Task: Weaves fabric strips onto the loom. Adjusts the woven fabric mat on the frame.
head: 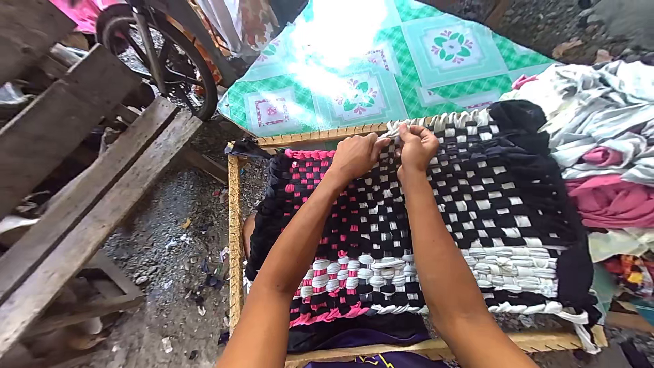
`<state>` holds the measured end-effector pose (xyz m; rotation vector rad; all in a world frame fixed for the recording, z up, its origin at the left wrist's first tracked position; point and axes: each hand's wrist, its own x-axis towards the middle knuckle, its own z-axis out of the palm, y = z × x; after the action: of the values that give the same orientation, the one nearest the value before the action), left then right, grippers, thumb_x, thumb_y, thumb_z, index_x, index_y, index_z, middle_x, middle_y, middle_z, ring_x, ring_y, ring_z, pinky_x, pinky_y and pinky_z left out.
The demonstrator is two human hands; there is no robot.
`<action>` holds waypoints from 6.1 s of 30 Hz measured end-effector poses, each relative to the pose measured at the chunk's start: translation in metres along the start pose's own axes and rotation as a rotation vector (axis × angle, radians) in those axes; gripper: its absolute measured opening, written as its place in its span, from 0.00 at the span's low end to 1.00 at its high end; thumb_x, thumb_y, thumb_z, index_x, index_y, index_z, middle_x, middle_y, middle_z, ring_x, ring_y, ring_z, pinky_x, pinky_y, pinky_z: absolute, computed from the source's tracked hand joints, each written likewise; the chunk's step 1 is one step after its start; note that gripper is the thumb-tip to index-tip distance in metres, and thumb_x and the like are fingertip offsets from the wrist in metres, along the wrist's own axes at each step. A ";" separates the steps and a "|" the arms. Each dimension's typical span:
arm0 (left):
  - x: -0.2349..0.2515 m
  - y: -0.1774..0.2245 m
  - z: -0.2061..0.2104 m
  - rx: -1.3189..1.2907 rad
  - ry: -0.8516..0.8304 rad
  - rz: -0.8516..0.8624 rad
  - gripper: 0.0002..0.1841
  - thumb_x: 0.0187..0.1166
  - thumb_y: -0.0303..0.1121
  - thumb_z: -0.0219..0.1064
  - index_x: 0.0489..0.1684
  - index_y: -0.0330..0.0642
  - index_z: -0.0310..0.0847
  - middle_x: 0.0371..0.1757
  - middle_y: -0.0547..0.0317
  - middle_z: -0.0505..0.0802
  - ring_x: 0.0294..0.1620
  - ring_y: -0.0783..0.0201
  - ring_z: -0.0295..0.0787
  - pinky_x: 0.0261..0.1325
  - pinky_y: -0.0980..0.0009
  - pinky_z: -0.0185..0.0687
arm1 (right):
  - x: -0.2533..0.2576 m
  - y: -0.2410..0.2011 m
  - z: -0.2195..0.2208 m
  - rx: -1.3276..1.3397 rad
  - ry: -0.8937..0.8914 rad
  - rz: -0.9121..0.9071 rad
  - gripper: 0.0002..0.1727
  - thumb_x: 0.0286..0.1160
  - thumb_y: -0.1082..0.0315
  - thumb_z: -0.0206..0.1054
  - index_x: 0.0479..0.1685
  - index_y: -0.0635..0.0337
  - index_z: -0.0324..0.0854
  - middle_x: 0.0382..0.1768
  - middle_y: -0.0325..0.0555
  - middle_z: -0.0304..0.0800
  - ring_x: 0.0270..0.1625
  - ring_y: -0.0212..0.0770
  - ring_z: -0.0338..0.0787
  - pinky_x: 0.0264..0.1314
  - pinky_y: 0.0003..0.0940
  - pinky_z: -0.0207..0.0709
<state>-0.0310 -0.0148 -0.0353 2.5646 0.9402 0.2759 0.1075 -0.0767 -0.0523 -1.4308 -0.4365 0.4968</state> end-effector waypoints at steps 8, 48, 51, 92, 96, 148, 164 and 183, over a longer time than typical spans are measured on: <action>0.001 -0.011 0.005 -0.179 -0.017 -0.020 0.32 0.93 0.59 0.38 0.41 0.43 0.84 0.37 0.48 0.92 0.46 0.45 0.92 0.47 0.39 0.82 | 0.006 -0.006 -0.009 0.090 -0.111 0.079 0.09 0.76 0.66 0.75 0.41 0.61 0.84 0.23 0.37 0.82 0.17 0.28 0.71 0.18 0.24 0.66; 0.012 -0.012 0.032 -0.277 0.250 0.247 0.15 0.88 0.36 0.60 0.54 0.41 0.93 0.50 0.50 0.96 0.53 0.54 0.94 0.63 0.52 0.86 | 0.019 0.005 -0.062 -0.351 -0.611 -0.488 0.09 0.82 0.69 0.68 0.53 0.63 0.87 0.52 0.46 0.92 0.54 0.33 0.91 0.57 0.31 0.86; 0.012 -0.014 0.032 -0.290 0.241 0.238 0.15 0.88 0.39 0.60 0.56 0.42 0.92 0.50 0.52 0.96 0.53 0.56 0.94 0.62 0.52 0.86 | 0.016 0.005 -0.058 -0.355 -0.558 -0.438 0.10 0.85 0.67 0.65 0.53 0.63 0.86 0.46 0.44 0.93 0.49 0.32 0.91 0.55 0.31 0.86; 0.019 0.007 0.015 -0.346 0.346 0.468 0.11 0.85 0.26 0.60 0.54 0.40 0.88 0.54 0.51 0.91 0.62 0.50 0.82 0.71 0.53 0.75 | 0.021 0.002 -0.059 -0.113 -0.445 -0.191 0.09 0.81 0.67 0.69 0.47 0.65 0.90 0.31 0.42 0.94 0.20 0.31 0.83 0.17 0.24 0.73; 0.025 0.002 0.000 -0.165 0.154 0.640 0.18 0.84 0.22 0.53 0.61 0.44 0.88 0.59 0.48 0.88 0.69 0.48 0.79 0.74 0.50 0.73 | 0.023 0.005 -0.058 -0.055 -0.447 -0.183 0.07 0.79 0.71 0.70 0.46 0.66 0.89 0.29 0.43 0.94 0.20 0.30 0.83 0.18 0.24 0.75; 0.038 0.022 0.006 -0.274 0.341 0.331 0.08 0.72 0.28 0.70 0.39 0.40 0.96 0.45 0.50 0.92 0.42 0.60 0.90 0.50 0.61 0.87 | -0.002 0.013 -0.060 -0.538 -0.312 -0.651 0.14 0.84 0.64 0.66 0.60 0.59 0.88 0.55 0.49 0.90 0.45 0.35 0.90 0.42 0.27 0.85; 0.045 -0.008 -0.015 -0.544 0.063 0.517 0.08 0.75 0.23 0.71 0.44 0.42 0.96 0.45 0.55 0.98 0.47 0.67 0.95 0.57 0.65 0.92 | 0.010 0.015 -0.065 -0.209 -0.462 -0.460 0.09 0.76 0.68 0.75 0.47 0.64 0.92 0.43 0.44 0.95 0.34 0.31 0.90 0.38 0.27 0.87; 0.020 0.030 0.012 -0.202 0.227 0.211 0.17 0.82 0.39 0.68 0.67 0.53 0.90 0.62 0.53 0.90 0.59 0.54 0.90 0.60 0.50 0.88 | 0.012 0.012 -0.054 -0.350 -0.374 -0.387 0.13 0.91 0.63 0.56 0.54 0.65 0.79 0.38 0.46 0.87 0.32 0.36 0.88 0.37 0.34 0.87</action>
<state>0.0049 -0.0262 -0.0325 2.4797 0.6746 0.6975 0.1474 -0.1137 -0.0696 -1.5370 -1.1214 0.3823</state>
